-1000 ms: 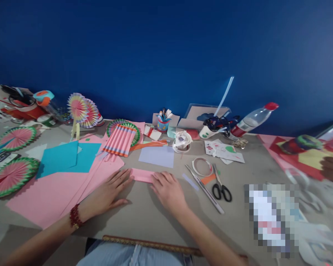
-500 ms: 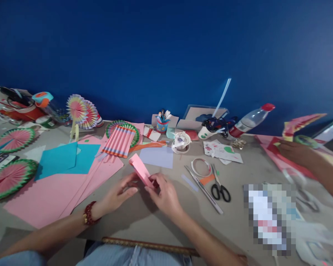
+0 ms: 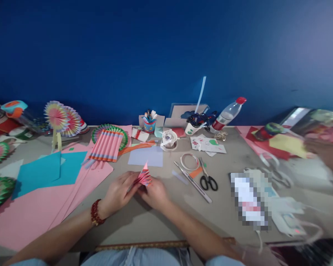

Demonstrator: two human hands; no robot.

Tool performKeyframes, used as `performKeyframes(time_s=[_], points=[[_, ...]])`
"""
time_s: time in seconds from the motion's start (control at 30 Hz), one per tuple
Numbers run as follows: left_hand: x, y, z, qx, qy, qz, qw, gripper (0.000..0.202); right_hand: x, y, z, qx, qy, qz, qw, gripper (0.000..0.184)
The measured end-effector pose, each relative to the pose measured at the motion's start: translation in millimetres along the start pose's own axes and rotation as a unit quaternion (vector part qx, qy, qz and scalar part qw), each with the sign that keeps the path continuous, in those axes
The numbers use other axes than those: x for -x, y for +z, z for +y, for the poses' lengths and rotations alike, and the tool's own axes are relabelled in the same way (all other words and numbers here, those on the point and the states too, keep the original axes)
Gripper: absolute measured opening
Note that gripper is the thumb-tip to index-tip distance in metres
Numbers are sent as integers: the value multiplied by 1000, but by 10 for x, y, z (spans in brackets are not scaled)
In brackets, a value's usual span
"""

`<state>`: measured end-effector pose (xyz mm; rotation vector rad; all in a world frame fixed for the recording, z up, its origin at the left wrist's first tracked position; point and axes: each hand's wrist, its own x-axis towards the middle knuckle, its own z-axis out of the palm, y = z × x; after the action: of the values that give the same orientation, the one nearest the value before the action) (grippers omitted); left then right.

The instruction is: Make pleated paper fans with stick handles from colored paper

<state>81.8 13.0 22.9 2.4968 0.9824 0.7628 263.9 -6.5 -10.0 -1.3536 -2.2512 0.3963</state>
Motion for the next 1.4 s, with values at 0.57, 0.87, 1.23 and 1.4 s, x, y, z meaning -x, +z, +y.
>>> performKeyframes(time_s=[0.57,0.87,1.23,1.4], points=[[-43,-136,-153,-213,60,-113,969,16,18,-447,-45,114,-113,169,972,32],[40,-202,-180,-198,159,-110,961,19,-51,-314,18,48,-112,-2,993,10],[12,-364,-260,-174,99,-125,972,21,-68,-343,206,-11,-125,-14,992,26],[63,-360,-352,-177,70,-36,981,18,-47,-418,285,40,-130,41,990,21]])
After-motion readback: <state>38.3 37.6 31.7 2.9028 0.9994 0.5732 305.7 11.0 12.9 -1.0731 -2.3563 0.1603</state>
